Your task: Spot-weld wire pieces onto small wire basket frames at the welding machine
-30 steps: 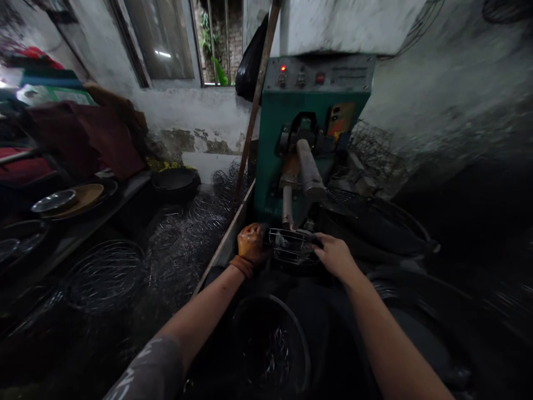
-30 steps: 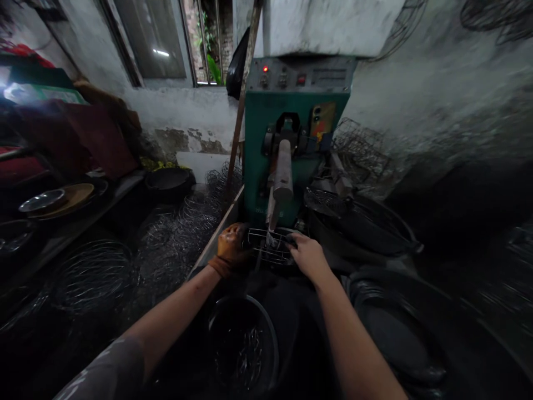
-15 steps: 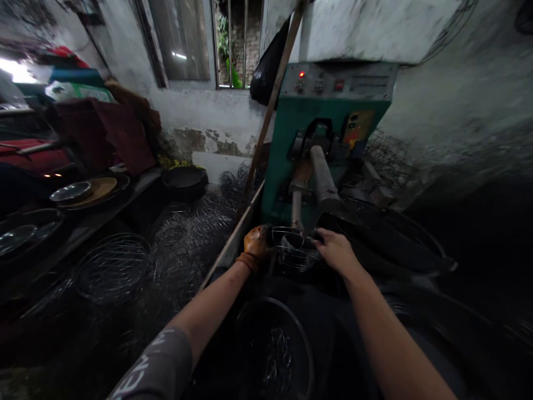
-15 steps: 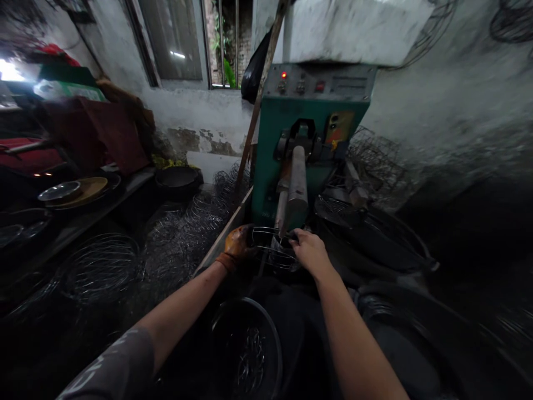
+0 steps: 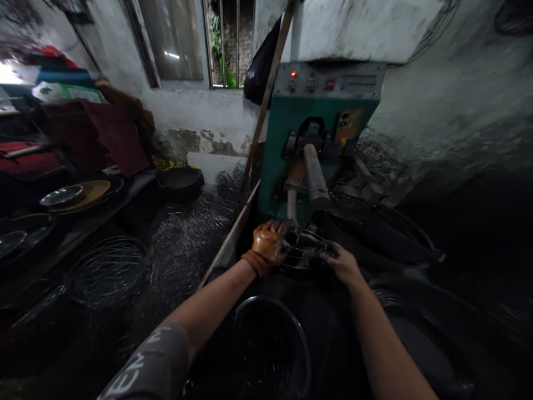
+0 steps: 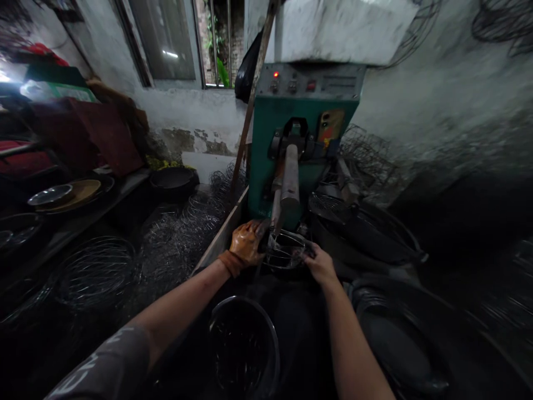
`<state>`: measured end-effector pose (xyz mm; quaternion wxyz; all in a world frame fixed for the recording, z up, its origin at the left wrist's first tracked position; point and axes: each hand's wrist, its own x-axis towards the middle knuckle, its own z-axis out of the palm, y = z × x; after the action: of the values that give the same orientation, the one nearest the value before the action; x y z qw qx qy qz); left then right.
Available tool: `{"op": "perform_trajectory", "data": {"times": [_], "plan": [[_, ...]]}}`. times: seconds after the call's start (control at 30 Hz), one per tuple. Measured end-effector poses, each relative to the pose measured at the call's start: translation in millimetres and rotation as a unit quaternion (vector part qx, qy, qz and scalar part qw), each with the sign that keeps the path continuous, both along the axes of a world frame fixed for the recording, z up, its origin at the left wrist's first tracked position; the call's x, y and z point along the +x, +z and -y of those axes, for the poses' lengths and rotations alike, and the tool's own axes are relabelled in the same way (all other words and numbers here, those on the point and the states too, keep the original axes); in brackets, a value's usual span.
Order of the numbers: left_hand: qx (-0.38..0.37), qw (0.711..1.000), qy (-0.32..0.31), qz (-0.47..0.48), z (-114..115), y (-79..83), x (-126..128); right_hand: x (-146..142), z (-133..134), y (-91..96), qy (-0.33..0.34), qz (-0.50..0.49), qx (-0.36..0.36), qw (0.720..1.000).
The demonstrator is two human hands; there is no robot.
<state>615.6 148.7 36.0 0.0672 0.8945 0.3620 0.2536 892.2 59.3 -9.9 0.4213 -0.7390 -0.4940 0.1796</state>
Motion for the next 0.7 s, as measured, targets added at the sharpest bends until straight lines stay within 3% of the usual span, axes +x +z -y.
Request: {"op": "perform_trajectory", "data": {"times": [0.13,0.33,0.7], "plan": [[-0.043,0.998,0.024,-0.039,-9,-0.7,3,-5,-3,13.5,0.021,-0.002,0.001,1.0],[-0.149,0.987,0.053,0.035,-9,-21.8,-31,-29,-8,42.2,0.115,0.176,0.068,0.975],[-0.161,0.973,0.073,0.15,-35,-64.0,-41,-53,-44,57.9,0.166,0.325,0.058,0.929]]}}
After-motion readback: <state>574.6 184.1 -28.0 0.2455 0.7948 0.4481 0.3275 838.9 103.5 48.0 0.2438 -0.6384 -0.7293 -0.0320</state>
